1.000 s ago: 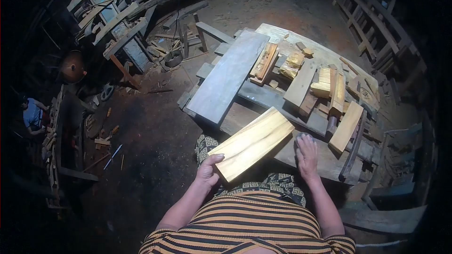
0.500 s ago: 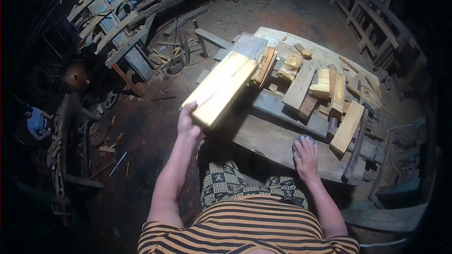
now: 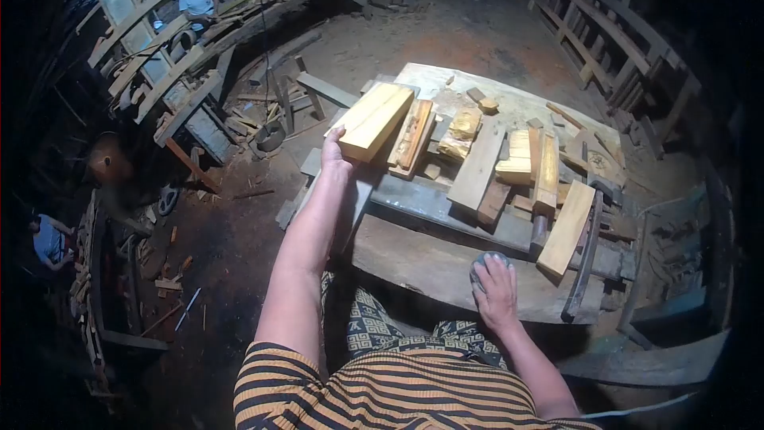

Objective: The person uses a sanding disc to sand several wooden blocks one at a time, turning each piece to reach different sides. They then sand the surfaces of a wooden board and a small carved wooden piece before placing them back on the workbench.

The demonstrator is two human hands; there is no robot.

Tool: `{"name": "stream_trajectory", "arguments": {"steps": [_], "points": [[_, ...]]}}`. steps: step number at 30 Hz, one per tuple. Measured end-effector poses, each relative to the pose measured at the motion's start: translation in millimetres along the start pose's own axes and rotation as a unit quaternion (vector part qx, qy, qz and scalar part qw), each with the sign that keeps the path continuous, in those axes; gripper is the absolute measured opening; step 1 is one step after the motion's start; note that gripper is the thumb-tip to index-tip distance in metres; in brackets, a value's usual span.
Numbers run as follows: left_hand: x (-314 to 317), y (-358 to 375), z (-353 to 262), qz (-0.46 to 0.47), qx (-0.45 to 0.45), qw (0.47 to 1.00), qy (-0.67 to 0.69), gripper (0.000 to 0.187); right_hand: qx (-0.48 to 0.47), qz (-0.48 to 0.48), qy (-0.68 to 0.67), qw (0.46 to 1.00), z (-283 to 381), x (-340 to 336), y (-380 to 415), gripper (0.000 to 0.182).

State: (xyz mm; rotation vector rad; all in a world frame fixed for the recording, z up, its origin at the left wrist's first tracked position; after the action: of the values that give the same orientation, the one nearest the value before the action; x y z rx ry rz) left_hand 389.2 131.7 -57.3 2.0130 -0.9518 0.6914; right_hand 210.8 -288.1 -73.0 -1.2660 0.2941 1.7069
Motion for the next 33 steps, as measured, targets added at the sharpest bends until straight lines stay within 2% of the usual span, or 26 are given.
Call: {"name": "stream_trajectory", "arguments": {"steps": [1,3,4,5,7,8,11,12,13,14,15,16,17,19,21,23,24,27,29,31,32,33], "points": [[-5,-13,1,-0.001,-0.006,1.000,-0.003,0.051,-0.005,0.003,0.002,1.000,0,1,0,0.047],[-21,-33,-6,-0.063,0.032,0.996,-0.046,0.047,-0.005,0.006,0.003,1.000,-1,2,-1,0.049],[-27,-37,-15,-0.099,0.095,0.987,-0.087,0.042,-0.011,0.005,0.007,1.000,0,1,-2,0.049],[-35,-50,-30,-0.107,0.155,0.965,-0.182,0.037,-0.018,0.004,0.009,1.000,1,1,-2,0.049],[-35,-47,-37,-0.099,0.081,0.967,-0.223,0.038,-0.011,0.010,0.010,1.000,1,0,-1,0.050],[-31,-26,-40,-0.129,0.050,0.944,-0.301,0.041,-0.012,0.009,0.014,1.000,2,-1,-3,0.050],[-36,-27,-45,-0.083,0.026,0.934,-0.346,0.047,-0.018,0.003,0.013,1.000,1,0,-3,0.050],[-31,-12,-48,-0.099,0.025,0.886,-0.452,0.059,-0.017,0.003,0.012,1.000,2,0,-3,0.050],[-29,-7,-47,-0.098,0.025,0.886,-0.453,0.059,-0.016,0.004,0.014,1.000,2,0,-3,0.050],[-18,0,-54,-0.106,0.131,0.803,-0.571,0.064,-0.014,0.005,0.015,1.000,2,-1,-2,0.050],[-3,11,-57,-0.109,0.235,0.696,-0.670,0.069,-0.013,0.005,0.015,1.000,2,-1,-2,0.050],[13,29,-52,-0.117,0.258,0.627,-0.725,0.069,-0.015,0.004,0.015,1.000,1,-1,-2,0.049],[30,50,-44,-0.117,0.259,0.627,-0.725,0.069,-0.017,0.003,0.015,1.000,1,-1,-3,0.049],[67,86,-13,-0.099,0.301,0.482,-0.817,0.066,-0.016,0.003,0.014,1.000,1,-1,-2,0.049],[73,83,19,-0.055,0.272,0.481,-0.832,0.064,-0.014,0.001,0.013,1.000,1,0,-3,0.048],[75,75,48,-0.014,0.237,0.436,-0.868,0.060,-0.017,0.000,0.016,1.000,1,-1,-2,0.048],[80,79,59,-0.019,0.255,0.391,-0.884,0.059,-0.013,-0.002,0.016,1.000,0,-1,-1,0.048],[79,70,75,-0.035,0.292,0.362,-0.885,0.059,-0.017,-0.006,0.012,1.000,-1,-2,-2,0.048],[75,63,80,-0.044,0.262,0.368,-0.891,0.059,-0.024,-0.014,0.007,1.000,0,-4,-2,0.048],[71,58,80,-0.053,0.243,0.400,-0.882,0.059,-0.023,-0.012,0.005,1.000,0,-5,-3,0.048],[72,55,79,-0.053,0.243,0.398,-0.883,0.059,-0.020,-0.009,0.004,1.000,0,-5,-3,0.048],[73,56,75,-0.068,0.216,0.430,-0.874,0.058,-0.020,-0.008,0.003,1.000,0,-4,-3,0.048]]}}
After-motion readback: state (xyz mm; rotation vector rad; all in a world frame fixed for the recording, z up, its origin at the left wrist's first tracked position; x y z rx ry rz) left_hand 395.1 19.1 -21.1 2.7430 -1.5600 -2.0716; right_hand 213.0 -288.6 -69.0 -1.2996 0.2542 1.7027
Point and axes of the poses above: each hand's wrist, its own y-axis away from the middle knuckle, its own x-axis out of the palm, z = x × y, the point moved 6 cm from there along -y, towards the middle knuckle, and after that the axes turned 5 degrees about -x, right-handed, at the moved point
